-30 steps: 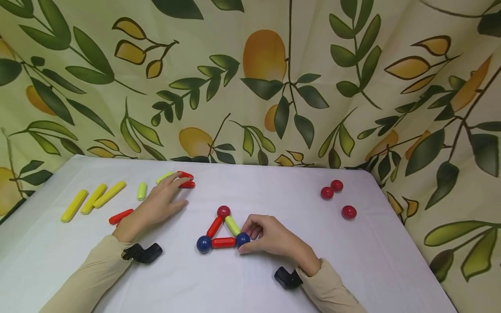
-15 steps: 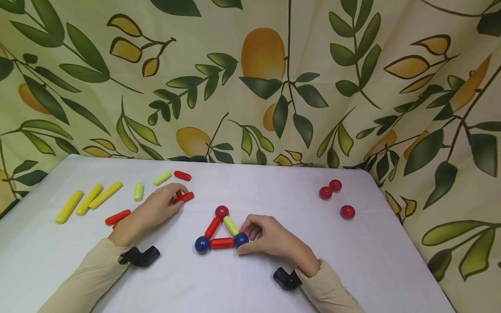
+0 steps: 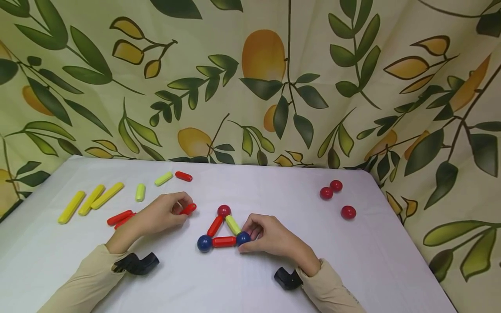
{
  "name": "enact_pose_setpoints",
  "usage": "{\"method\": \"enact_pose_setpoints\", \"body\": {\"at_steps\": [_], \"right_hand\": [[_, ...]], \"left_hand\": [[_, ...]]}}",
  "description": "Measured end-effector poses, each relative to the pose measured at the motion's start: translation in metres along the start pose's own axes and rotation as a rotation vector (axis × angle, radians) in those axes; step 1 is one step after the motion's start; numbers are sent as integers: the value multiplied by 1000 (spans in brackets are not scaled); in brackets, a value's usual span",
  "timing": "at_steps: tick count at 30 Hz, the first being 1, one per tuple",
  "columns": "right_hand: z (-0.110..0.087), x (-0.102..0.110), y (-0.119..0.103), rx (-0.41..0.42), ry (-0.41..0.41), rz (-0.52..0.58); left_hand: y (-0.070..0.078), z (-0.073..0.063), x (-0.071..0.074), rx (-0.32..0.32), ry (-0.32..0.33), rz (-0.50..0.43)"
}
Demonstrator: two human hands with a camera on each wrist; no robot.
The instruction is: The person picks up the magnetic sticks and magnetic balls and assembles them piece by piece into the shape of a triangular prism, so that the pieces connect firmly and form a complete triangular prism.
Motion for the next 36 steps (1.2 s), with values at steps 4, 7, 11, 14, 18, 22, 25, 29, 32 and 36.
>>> {"method": "enact_pose_setpoints", "body": {"at_steps": [4, 7, 11, 14, 18, 22, 25, 29, 32, 36], "right_hand": [[0, 0, 0, -5, -2, 4], [0, 0, 1, -6, -2, 3], [0, 1, 1, -9, -2, 3], [1, 2, 1, -12, -1, 4], [1, 2, 1, -17, 0, 8], [0, 2, 0, -19, -1, 9], [0, 2, 0, -15, 0, 4], [1, 2, 1, -9, -1, 3], [1, 1, 2, -9, -2, 5], [0, 1, 2, -11, -3, 8]], "left_hand": [[7, -2, -2, -85, -24, -85], [12, -4, -3, -148, -53, -154], [20, -7, -5, -207, -126, -254], [28, -8, -9, -241, -183, -300], [37, -11, -14, -256, -234, -325], [42, -13, -17, -259, -268, -341], [44, -15, -19, -265, -295, -347], [47, -16, -21, -265, -316, -340], [49, -17, -22, -267, -316, -332], [50, -17, -23, -271, -316, -319]]}}
Point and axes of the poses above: each hand's wrist, its own z-axis towards the middle knuckle, its own x-axis out of the back of the hand, y = z × x, the point moved 6 cm from there along z, towards the middle knuckle, and after that the axes turned 3 degrees about -y, right-handed, at the moved point
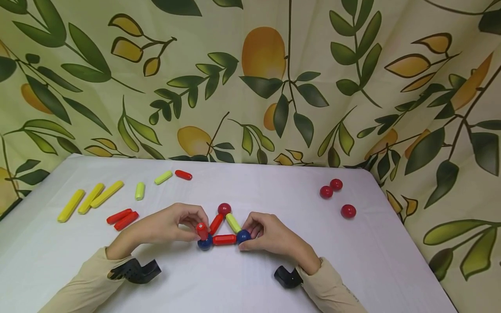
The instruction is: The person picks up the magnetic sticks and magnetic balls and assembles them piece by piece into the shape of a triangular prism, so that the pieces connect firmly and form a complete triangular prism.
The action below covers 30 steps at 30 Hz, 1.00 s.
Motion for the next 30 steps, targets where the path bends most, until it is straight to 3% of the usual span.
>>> {"method": "enact_pose_setpoints", "body": {"at_steps": [12, 18, 24, 30], "right_hand": [[-1, -1, 1, 6, 6, 5], [-1, -1, 2, 9, 7, 12], [0, -1, 2, 6, 8, 12], [0, -1, 1, 5, 3, 14]], "left_hand": [[1, 0, -1, -27, -27, 56], [-4, -2, 3, 0, -21, 119], [-10, -3, 11, 30, 38, 177], [-16, -4, 22, 49, 166, 206]]}}
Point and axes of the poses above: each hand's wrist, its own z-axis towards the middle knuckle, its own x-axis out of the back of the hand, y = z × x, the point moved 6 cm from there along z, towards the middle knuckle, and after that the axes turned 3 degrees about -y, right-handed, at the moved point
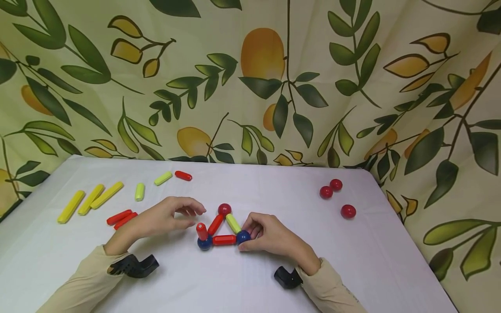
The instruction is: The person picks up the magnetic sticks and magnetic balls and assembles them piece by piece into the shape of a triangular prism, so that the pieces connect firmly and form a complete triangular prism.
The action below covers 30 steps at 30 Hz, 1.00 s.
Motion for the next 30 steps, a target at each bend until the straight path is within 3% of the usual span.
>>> {"method": "enact_pose_setpoints", "body": {"at_steps": [9, 18, 30], "right_hand": [[-1, 2, 2, -14, 1, -4], [0, 1, 1, -15, 1, 4], [1, 0, 2, -8, 2, 8]], "left_hand": [[-11, 6, 13, 15, 184, 57], [-29, 17, 33, 60, 320, 91], [-44, 39, 52, 120, 353, 166]]}}
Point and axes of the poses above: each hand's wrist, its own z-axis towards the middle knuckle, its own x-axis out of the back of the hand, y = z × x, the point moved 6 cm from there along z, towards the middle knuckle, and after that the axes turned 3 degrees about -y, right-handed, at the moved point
